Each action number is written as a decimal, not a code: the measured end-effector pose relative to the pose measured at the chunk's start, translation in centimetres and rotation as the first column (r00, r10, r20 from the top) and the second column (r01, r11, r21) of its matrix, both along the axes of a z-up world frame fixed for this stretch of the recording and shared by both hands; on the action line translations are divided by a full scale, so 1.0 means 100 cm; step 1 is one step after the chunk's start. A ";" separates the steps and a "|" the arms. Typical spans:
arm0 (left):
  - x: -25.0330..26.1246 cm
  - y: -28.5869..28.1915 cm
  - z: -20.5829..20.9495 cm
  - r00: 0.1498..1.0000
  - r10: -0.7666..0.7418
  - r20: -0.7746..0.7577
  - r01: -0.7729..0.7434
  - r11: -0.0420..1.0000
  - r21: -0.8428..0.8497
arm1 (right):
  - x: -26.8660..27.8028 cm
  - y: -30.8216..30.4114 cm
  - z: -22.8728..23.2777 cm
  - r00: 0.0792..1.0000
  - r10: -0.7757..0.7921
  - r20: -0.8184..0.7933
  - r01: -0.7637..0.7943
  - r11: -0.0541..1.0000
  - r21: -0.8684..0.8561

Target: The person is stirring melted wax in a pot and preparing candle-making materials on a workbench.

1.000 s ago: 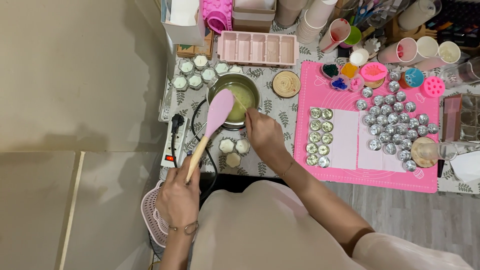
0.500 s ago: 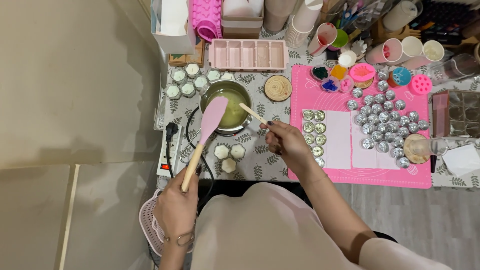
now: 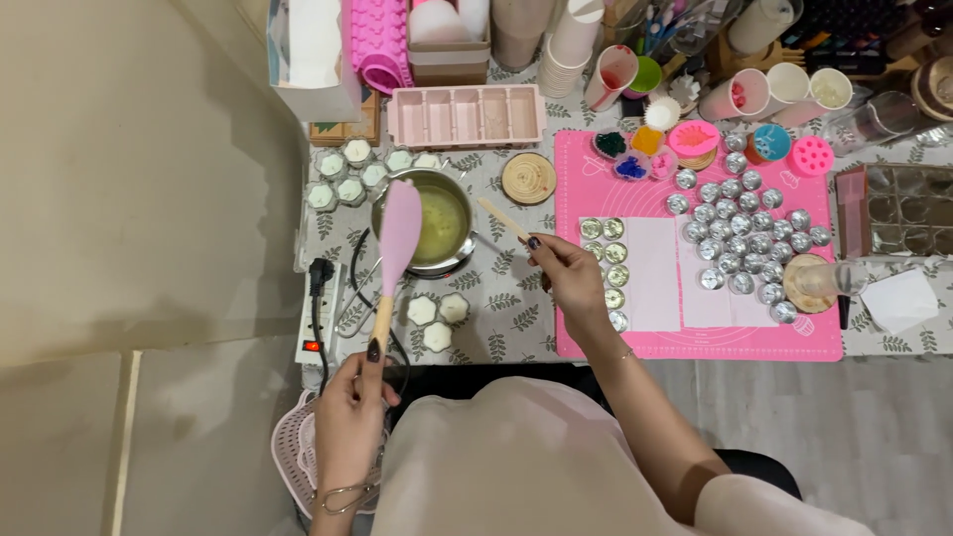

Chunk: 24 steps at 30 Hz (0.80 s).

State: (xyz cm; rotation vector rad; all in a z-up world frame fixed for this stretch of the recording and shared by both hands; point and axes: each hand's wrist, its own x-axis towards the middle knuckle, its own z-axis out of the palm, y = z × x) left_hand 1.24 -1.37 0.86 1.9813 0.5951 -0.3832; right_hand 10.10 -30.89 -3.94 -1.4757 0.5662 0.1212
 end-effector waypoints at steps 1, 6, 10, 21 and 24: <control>0.001 -0.003 0.001 1.000 -0.009 -0.001 0.009 1.000 -0.003 | -0.002 -0.007 -0.008 1.000 -0.009 -0.001 0.009 1.000 -0.003; 0.004 -0.018 -0.007 0.997 0.054 -0.055 -0.061 0.989 -0.133 | -0.014 -0.038 -0.010 0.998 0.054 -0.013 -0.049 0.968 0.248; 0.003 -0.036 -0.012 0.999 0.051 -0.015 -0.053 0.988 -0.145 | -0.017 -0.057 0.018 0.995 0.050 -0.089 -0.023 0.958 0.287; 0.002 -0.098 -0.001 0.983 0.151 0.103 -0.157 0.986 0.054 | -0.008 -0.170 -0.029 0.998 -0.056 -0.032 0.062 0.967 0.248; 0.002 -0.105 -0.019 0.953 0.291 0.086 -0.281 0.953 -0.117 | -0.002 -0.251 -0.050 0.979 -0.202 0.007 0.197 0.959 0.205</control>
